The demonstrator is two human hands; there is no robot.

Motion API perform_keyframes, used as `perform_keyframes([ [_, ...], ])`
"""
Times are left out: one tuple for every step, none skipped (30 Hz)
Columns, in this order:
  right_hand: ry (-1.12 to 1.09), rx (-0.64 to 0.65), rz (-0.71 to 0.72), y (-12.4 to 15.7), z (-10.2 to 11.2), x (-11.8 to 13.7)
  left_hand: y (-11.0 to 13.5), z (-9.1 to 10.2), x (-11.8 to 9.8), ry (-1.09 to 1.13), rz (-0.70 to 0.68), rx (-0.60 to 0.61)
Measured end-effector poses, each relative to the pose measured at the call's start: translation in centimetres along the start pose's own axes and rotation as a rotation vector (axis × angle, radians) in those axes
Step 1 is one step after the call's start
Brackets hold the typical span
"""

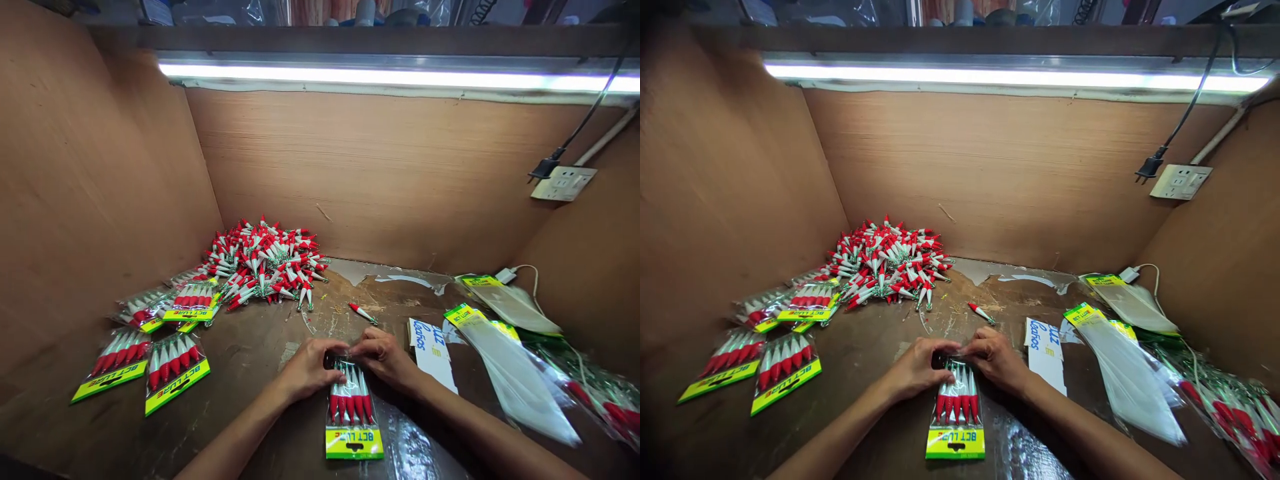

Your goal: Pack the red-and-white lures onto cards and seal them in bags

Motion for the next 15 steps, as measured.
perform_keyframes([
  [0.018, 0.029, 0.023, 0.1, 0.2, 0.3, 0.3, -0.1, -0.1, -0.014, -0.017, -0.009],
  [0.046, 0.061, 0.048, 0.3, 0.3, 0.6, 0.5, -0.2, -0.1, -0.027, -0.033, -0.018],
  [0.085, 0.092, 0.072, 0.5, 0.4, 1.0, 0.7, -0.3, 0.0, -0.04, -0.049, -0.031],
  [0.138, 0.123, 0.098, 0.8, 0.5, 1.3, 0.8, -0.4, 0.1, -0.057, -0.066, -0.038],
  [0.202, 0.152, 0.13, 1.3, 0.5, 1.7, 1.0, -0.5, 0.2, -0.087, -0.088, -0.035],
  [0.27, 0.181, 0.165, 1.8, 0.4, 2.1, 1.3, -0.6, 0.3, -0.134, -0.115, -0.022],
  [0.335, 0.21, 0.199, 2.4, 0.3, 2.5, 1.6, -0.7, 0.3, -0.2, -0.146, 0.001],
  [0.388, 0.237, 0.228, 3.0, 0.2, 2.9, 2.1, -0.8, 0.3, -0.276, -0.178, 0.031],
  [0.428, 0.259, 0.247, 3.7, 0.1, 3.3, 2.7, -0.9, 0.2, -0.355, -0.207, 0.066],
  [0.456, 0.272, 0.255, 4.3, 0.1, 3.7, 3.4, -0.9, 0.1, -0.428, -0.228, 0.1],
  [0.472, 0.273, 0.252, 4.8, 0.3, 4.1, 4.0, -0.9, 0.0, -0.488, -0.237, 0.13],
  [0.474, 0.272, 0.246, 5.2, 0.5, 4.5, 4.7, -0.9, -0.2, -0.533, -0.239, 0.155],
  [0.461, 0.275, 0.241, 5.4, 0.9, 4.9, 5.1, -0.9, -0.4, -0.564, -0.233, 0.173],
  [0.434, 0.288, 0.238, 5.5, 1.4, 5.3, 5.4, -1.0, -0.7, -0.581, -0.222, 0.179],
  [0.396, 0.31, 0.231, 5.4, 2.0, 5.5, 5.5, -1.1, -1.1, -0.587, -0.212, 0.176],
])
Point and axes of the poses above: each hand's wrist, its own y-axis away from the middle knuckle, its own z-axis out of the back of the hand, x = y × z, the point moved 5 cm from there along -y, towards the middle knuckle, and after that the axes turned 13 degrees about z, right-handed, at the moved point
